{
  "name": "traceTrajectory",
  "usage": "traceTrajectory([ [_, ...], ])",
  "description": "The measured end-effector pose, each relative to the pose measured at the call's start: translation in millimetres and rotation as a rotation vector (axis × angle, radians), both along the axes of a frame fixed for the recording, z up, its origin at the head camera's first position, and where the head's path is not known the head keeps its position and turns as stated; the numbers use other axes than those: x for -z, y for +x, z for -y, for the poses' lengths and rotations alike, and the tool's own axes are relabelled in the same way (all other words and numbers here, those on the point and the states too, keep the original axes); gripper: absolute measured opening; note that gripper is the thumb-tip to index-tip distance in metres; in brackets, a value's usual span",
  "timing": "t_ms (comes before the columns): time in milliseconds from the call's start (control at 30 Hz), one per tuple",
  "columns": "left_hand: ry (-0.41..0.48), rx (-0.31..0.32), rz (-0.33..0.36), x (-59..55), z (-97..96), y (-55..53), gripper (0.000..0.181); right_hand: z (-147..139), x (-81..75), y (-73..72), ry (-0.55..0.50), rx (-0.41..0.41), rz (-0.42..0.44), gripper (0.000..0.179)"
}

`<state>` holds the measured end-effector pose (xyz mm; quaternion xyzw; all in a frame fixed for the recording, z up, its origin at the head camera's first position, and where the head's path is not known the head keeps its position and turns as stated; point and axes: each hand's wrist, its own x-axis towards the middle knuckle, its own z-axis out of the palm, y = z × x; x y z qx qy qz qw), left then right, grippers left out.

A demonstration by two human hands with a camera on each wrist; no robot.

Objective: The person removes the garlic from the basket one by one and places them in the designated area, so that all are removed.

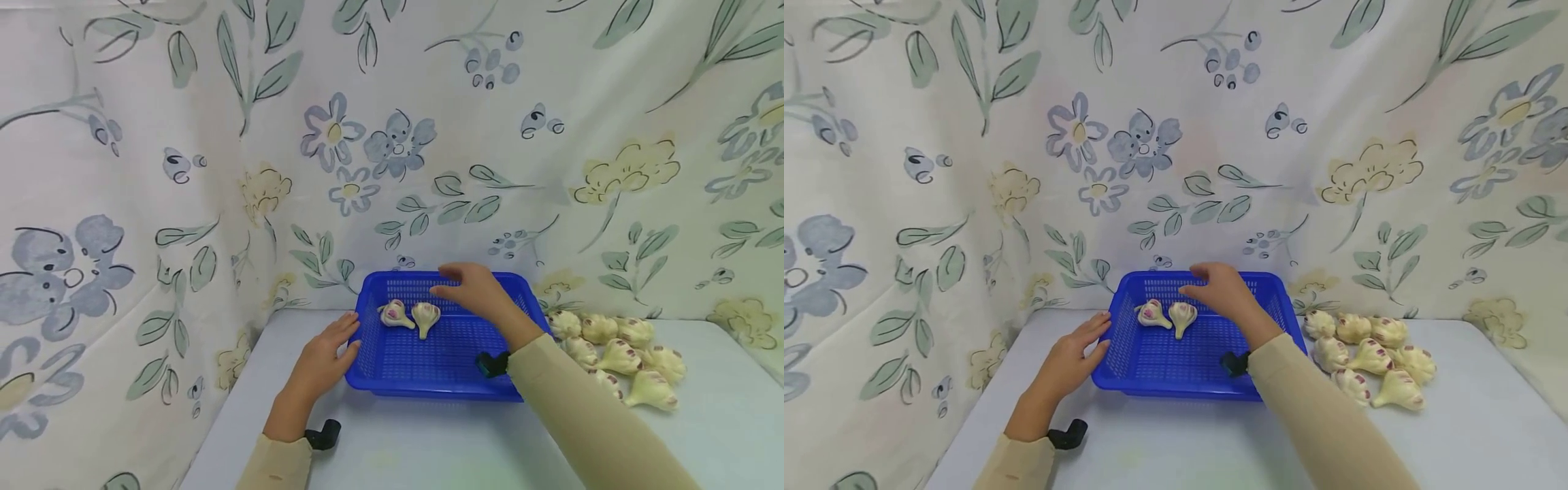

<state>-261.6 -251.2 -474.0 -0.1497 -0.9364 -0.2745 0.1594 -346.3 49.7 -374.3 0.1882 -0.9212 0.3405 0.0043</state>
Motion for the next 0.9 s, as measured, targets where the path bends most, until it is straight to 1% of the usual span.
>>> traceTrajectory([
  [133,-0.018,0.004,0.031,-3.3,0.1,1.9,0.054,13.5,9.1,-19.1,-0.01,-0.017,0.047,0.061],
  [233,-0.04,0.014,0.062,-5.9,1.9,4.1,0.064,20.5,21.7,-33.7,0.025,-0.033,0.078,0.057],
  [367,-0.057,0.034,0.087,-8.2,2.6,6.1,0.073,24.8,37.2,-45.3,0.066,-0.051,0.162,0.058],
  [467,-0.055,0.043,0.104,-8.8,1.8,6.5,0.076,26.7,45.7,-49.1,0.088,-0.045,0.227,0.06],
  [533,-0.053,0.043,0.113,-8.9,1.3,6.6,0.077,28.2,51.0,-51.3,0.105,-0.037,0.254,0.06],
  [700,-0.043,0.044,0.126,-10.3,0.3,7.4,0.077,33.5,60.3,-54.1,0.127,-0.031,0.272,0.061],
  [900,-0.042,0.038,0.152,-11.6,-0.5,8.0,0.078,38.4,67.6,-55.1,0.133,-0.042,0.267,0.062],
])
